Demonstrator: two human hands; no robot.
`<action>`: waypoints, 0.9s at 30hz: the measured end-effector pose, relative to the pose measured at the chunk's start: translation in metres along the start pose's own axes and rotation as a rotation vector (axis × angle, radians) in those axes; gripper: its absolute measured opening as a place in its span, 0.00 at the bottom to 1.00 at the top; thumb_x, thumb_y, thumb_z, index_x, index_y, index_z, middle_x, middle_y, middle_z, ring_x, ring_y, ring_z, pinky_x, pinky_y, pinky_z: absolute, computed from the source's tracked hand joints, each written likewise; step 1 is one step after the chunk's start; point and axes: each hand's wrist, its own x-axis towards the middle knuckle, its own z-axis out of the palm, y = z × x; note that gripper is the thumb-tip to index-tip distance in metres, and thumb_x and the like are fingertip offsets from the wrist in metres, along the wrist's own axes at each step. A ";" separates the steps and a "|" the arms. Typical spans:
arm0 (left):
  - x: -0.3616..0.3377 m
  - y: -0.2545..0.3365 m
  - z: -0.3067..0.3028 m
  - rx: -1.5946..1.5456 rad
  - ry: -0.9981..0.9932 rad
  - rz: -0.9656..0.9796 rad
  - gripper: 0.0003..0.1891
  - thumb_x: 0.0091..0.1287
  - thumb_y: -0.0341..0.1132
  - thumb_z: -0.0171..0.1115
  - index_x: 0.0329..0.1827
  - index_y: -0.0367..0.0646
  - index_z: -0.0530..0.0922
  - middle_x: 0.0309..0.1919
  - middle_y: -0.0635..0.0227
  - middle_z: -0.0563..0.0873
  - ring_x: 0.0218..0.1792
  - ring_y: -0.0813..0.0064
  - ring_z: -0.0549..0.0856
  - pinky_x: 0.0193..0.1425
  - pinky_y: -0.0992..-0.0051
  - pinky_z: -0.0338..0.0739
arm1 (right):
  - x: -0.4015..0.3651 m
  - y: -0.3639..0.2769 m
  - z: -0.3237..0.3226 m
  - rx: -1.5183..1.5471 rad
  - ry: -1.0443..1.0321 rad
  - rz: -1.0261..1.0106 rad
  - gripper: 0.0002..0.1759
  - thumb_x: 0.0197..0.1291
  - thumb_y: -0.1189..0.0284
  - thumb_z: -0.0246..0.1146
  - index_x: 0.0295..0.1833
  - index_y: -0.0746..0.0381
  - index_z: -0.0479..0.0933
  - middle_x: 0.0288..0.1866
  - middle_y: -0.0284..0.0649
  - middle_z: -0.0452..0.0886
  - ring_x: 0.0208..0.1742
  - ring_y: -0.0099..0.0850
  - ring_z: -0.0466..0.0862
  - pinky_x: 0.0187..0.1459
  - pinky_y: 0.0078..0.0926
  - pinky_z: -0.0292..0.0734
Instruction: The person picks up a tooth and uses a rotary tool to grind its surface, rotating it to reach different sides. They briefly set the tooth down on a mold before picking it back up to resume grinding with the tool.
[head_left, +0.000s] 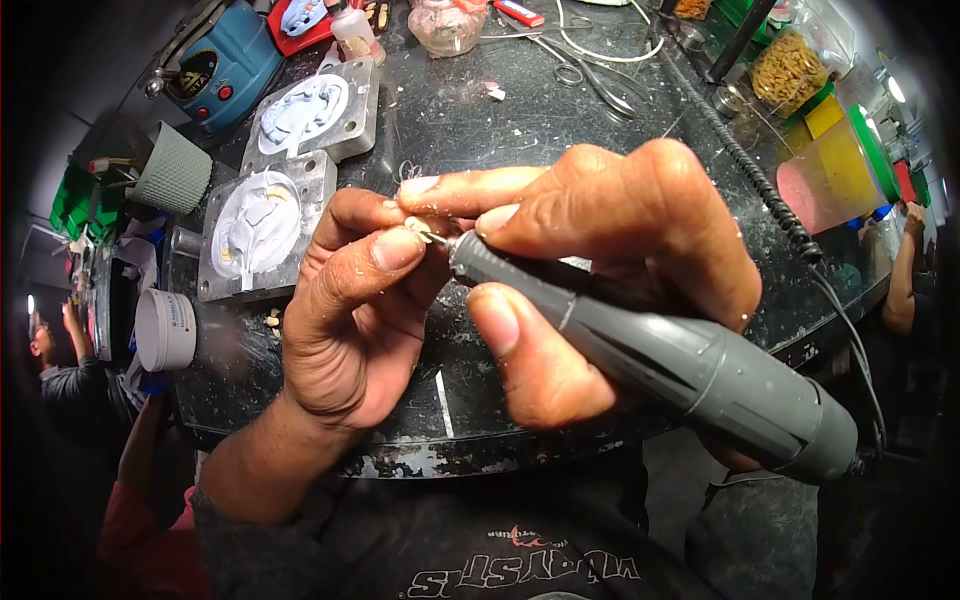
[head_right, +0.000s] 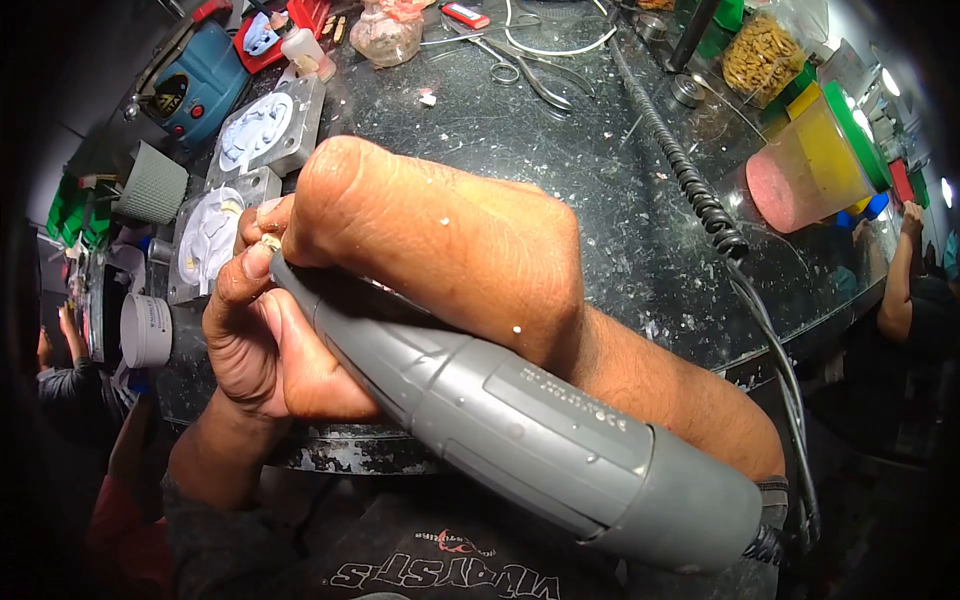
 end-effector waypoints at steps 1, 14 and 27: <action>0.000 0.000 -0.001 -0.020 -0.032 0.008 0.07 0.66 0.24 0.60 0.46 0.41 0.79 0.45 0.59 0.85 0.52 0.66 0.84 0.64 0.68 0.77 | 0.000 0.001 0.001 -0.002 0.010 -0.014 0.15 0.51 0.86 0.65 0.42 0.72 0.68 0.29 0.47 0.79 0.43 0.48 0.88 0.47 0.38 0.85; 0.002 -0.001 -0.004 -0.040 -0.089 0.024 0.08 0.65 0.24 0.60 0.46 0.41 0.79 0.45 0.59 0.86 0.51 0.66 0.85 0.64 0.67 0.77 | -0.001 0.008 0.017 0.015 0.294 -0.023 0.10 0.48 0.78 0.72 0.31 0.67 0.76 0.26 0.40 0.80 0.31 0.28 0.87 0.37 0.20 0.83; 0.002 0.000 -0.003 -0.036 -0.092 0.036 0.08 0.65 0.24 0.60 0.46 0.41 0.79 0.45 0.59 0.86 0.50 0.66 0.85 0.64 0.66 0.77 | 0.000 0.006 0.018 0.022 0.303 0.006 0.11 0.48 0.77 0.73 0.30 0.67 0.76 0.26 0.40 0.81 0.31 0.27 0.87 0.38 0.19 0.83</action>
